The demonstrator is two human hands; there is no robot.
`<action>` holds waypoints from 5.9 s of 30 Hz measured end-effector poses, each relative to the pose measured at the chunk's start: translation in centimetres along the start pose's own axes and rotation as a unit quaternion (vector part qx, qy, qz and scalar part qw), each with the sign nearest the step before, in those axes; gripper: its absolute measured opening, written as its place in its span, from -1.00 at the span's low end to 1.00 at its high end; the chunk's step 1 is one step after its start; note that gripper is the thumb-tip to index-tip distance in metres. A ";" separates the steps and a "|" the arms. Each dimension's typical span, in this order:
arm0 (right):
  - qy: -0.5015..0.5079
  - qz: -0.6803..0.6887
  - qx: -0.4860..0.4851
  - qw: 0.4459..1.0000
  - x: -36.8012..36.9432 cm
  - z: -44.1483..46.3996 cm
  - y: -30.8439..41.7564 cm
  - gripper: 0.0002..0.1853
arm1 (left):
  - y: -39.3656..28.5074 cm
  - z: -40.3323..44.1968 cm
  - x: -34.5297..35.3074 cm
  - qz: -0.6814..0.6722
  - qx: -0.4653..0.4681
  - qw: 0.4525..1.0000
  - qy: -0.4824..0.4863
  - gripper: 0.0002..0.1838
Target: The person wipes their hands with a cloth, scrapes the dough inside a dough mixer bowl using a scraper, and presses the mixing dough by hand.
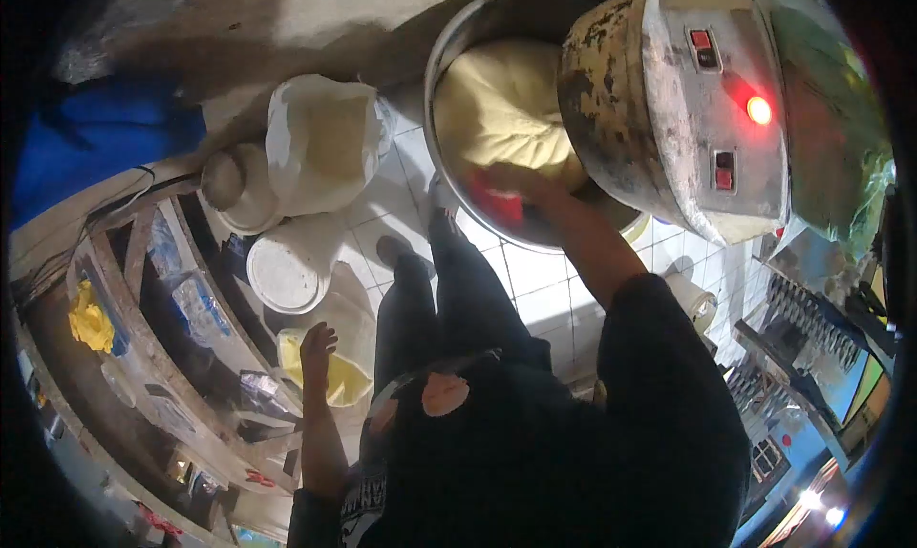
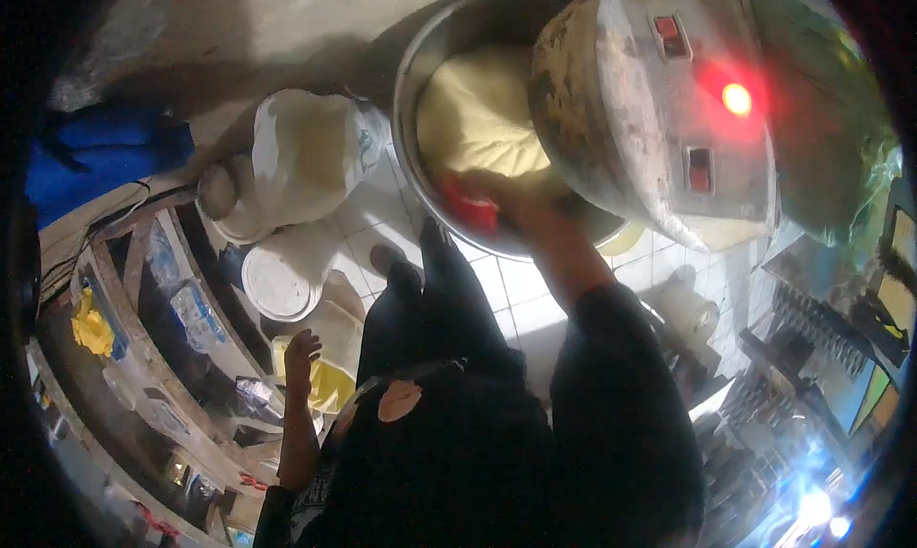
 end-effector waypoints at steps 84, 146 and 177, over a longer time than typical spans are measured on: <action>-0.334 0.027 0.005 0.942 28.2 -29.7 -2.5 -0.54 | 6.1 -5.4 -8.8 0.236 0.414 0.850 -0.224 -0.35; -0.328 0.609 0.218 0.688 48.8 -32.9 -8.7 -0.56 | -6.8 12.9 19.9 0.167 0.063 0.900 0.398 -0.75; -0.386 0.628 0.221 0.638 46.9 -40.2 -8.9 -0.37 | -1.8 12.2 16.8 0.252 0.143 0.892 0.348 -0.79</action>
Point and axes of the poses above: each hand's wrist, its own z-axis towards the middle knuckle, its own x-axis out of the palm, y = z × x, the point moved 8 cm from there along z, towards the middle knuckle, and after that the axes turned 4 degrees about -z, right-handed, at the moved point
